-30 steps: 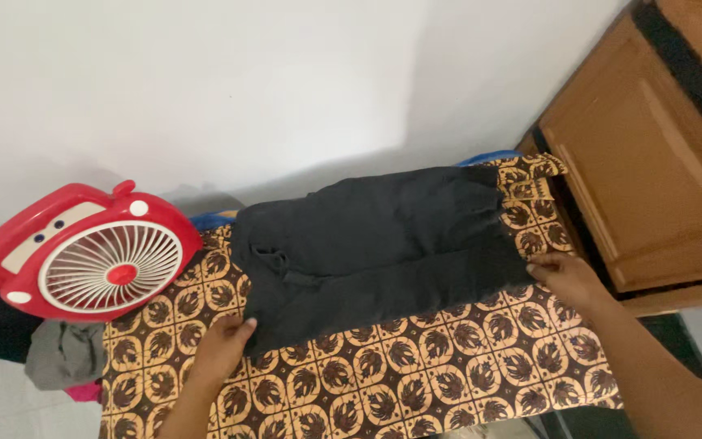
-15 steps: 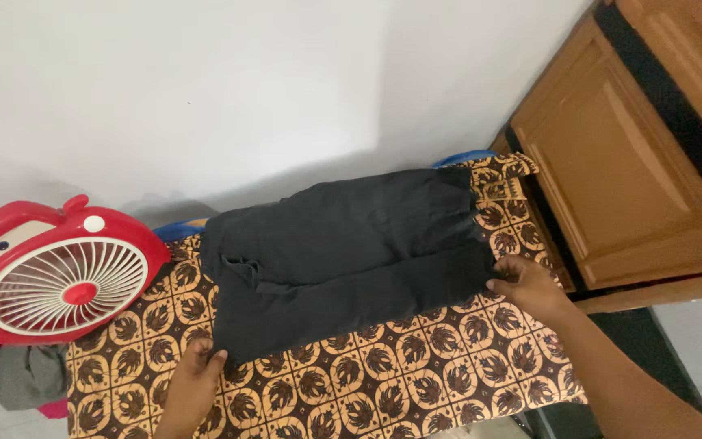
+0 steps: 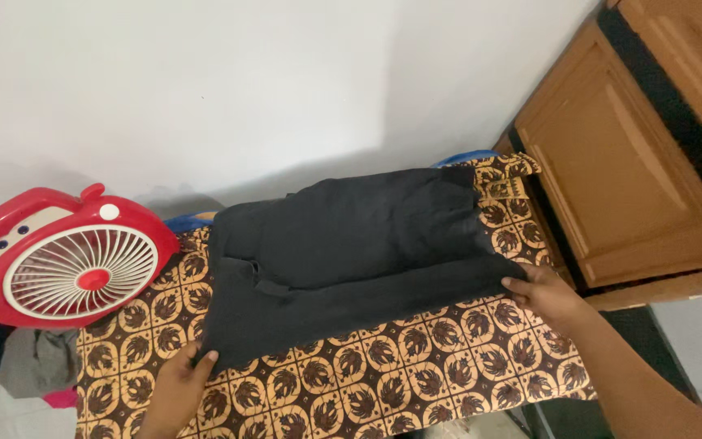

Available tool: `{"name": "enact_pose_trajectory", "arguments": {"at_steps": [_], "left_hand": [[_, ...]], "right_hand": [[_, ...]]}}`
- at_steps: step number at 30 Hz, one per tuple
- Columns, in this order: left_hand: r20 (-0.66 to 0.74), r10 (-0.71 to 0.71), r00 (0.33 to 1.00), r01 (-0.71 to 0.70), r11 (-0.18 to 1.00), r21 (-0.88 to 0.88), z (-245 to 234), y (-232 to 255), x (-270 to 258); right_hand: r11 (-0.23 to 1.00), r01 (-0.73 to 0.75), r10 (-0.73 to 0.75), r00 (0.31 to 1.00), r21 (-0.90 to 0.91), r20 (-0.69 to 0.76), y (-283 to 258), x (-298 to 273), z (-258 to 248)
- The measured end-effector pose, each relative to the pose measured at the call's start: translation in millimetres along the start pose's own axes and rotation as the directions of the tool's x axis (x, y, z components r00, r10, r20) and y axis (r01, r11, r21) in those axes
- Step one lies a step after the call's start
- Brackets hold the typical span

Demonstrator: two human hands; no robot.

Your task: The person folds a patterned yellow cloth and a black t-shirt on a bed.

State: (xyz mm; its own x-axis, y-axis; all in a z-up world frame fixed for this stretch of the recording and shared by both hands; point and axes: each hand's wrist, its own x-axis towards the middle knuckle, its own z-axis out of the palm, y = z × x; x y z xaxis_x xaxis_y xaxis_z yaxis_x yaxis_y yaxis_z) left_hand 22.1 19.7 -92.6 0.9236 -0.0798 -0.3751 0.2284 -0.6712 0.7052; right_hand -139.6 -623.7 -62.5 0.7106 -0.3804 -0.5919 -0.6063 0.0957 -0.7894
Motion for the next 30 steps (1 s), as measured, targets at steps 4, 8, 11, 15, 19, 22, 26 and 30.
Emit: {"name": "enact_pose_trajectory", "arguments": {"at_steps": [4, 8, 11, 15, 19, 22, 26, 30], "left_hand": [[-0.044, 0.035, 0.998, -0.045, 0.972, -0.229, -6, -50, -9], [0.025, 0.157, 0.987, -0.150, 0.970, -0.191, -2, -119, -30], [0.001, 0.191, 0.982, -0.190, 0.977, 0.099, 10, -150, -60], [0.010, 0.060, 0.998, -0.061, 0.992, 0.110, 23, -133, -108], [-0.030, 0.114, 0.993, -0.115, 0.993, -0.036, 12, -94, -131], [-0.065, 0.268, 0.961, -0.266, 0.963, 0.036, 2, -71, -142], [-0.126, 0.266, 0.956, -0.253, 0.961, 0.111, -5, -57, -152], [-0.178, 0.393, 0.902, -0.365, 0.915, 0.168, -12, -54, -159]], "right_hand": [[0.998, 0.067, -0.068, 0.983, 0.013, 0.172, 8, -31, -13], [0.942, -0.119, 0.152, 0.985, -0.315, 0.082, 10, -87, -24], [0.887, -0.071, 0.147, 0.980, -0.456, 0.132, 40, -93, -32], [0.722, -0.066, 0.095, 0.995, -0.688, 0.005, 71, -79, -31], [0.600, -0.122, -0.088, 0.972, -0.791, -0.217, 40, -96, 7], [0.345, 0.077, -0.470, 0.877, -0.935, -0.101, 13, -111, 59], [0.301, 0.524, -0.667, 0.713, -0.796, 0.217, -6, -103, 157], [0.390, 0.596, -0.441, 0.790, -0.702, 0.426, -23, -105, 274]]}}
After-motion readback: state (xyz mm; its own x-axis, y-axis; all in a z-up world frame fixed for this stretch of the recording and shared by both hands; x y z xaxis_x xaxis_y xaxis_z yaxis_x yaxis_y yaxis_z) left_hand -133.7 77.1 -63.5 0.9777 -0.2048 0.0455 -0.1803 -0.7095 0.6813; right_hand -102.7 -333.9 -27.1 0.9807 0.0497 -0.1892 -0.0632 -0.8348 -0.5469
